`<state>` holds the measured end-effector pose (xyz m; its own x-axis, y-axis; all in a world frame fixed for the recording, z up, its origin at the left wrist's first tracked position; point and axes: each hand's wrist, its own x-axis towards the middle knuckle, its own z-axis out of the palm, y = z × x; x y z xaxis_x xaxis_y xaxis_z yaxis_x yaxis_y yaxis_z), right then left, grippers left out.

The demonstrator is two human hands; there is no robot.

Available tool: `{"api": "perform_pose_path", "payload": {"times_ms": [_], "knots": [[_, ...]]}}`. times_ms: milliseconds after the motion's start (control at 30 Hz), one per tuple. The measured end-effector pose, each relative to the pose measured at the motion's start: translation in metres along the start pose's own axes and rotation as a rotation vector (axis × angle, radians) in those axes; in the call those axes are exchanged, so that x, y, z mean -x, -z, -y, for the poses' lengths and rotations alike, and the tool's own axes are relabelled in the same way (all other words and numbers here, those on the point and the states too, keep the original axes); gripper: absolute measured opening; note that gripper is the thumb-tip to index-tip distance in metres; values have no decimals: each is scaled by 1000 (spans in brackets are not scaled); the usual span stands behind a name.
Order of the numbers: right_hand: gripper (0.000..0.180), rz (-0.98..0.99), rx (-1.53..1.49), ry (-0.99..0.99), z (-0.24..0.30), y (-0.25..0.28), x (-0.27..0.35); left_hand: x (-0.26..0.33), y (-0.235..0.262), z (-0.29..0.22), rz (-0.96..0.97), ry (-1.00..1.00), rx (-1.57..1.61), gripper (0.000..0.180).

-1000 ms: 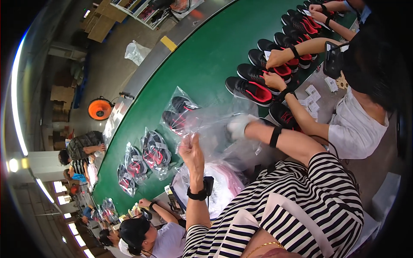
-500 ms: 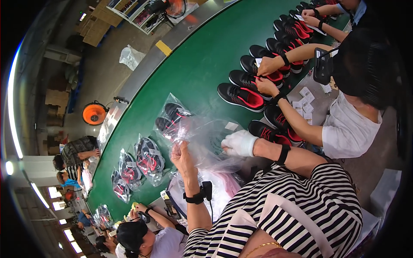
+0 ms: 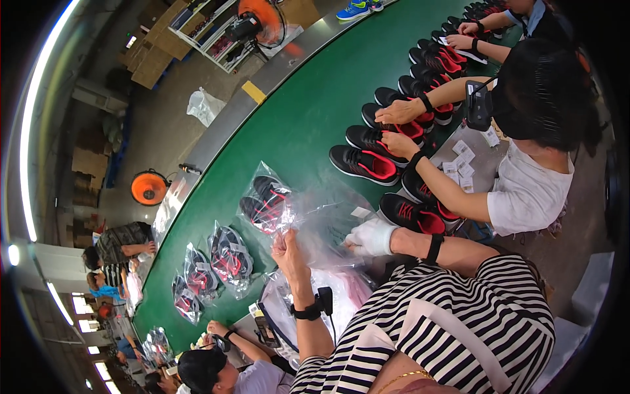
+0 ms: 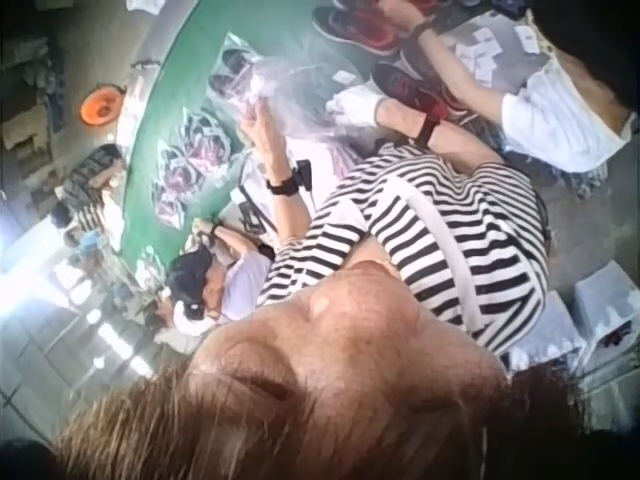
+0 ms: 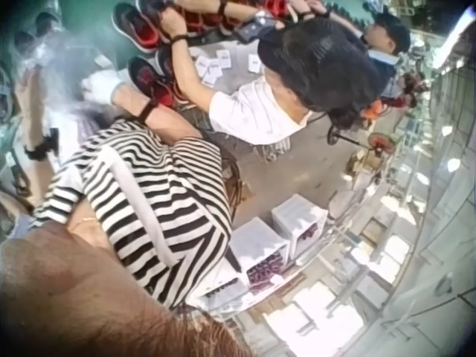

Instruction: Placing pairs of athletic shoes into plastic bags and then into a cardboard box on an assembly line.

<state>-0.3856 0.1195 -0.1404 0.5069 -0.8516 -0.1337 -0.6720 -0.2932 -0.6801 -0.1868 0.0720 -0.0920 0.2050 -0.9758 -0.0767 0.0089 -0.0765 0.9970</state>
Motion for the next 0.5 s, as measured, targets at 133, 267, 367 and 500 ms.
{"api": "perform_pose_path", "payload": {"times_ms": [133, 267, 367, 500], "knots": [[22, -62, -31, 45, -15, -23, -1, 3, -5, 3, 17, 19, 10, 13], [22, -65, -49, 79, -19, -25, 1, 1, -5, 8, 5, 33, 20, 11], [22, -64, -58, 55, -22, -19, 1, 1, -8, 10, 11, 54, 26, 10], [24, 13, -62, -10, -19, -6, 2, 0, -13, 12, -14, 66, 61, 10]]}}
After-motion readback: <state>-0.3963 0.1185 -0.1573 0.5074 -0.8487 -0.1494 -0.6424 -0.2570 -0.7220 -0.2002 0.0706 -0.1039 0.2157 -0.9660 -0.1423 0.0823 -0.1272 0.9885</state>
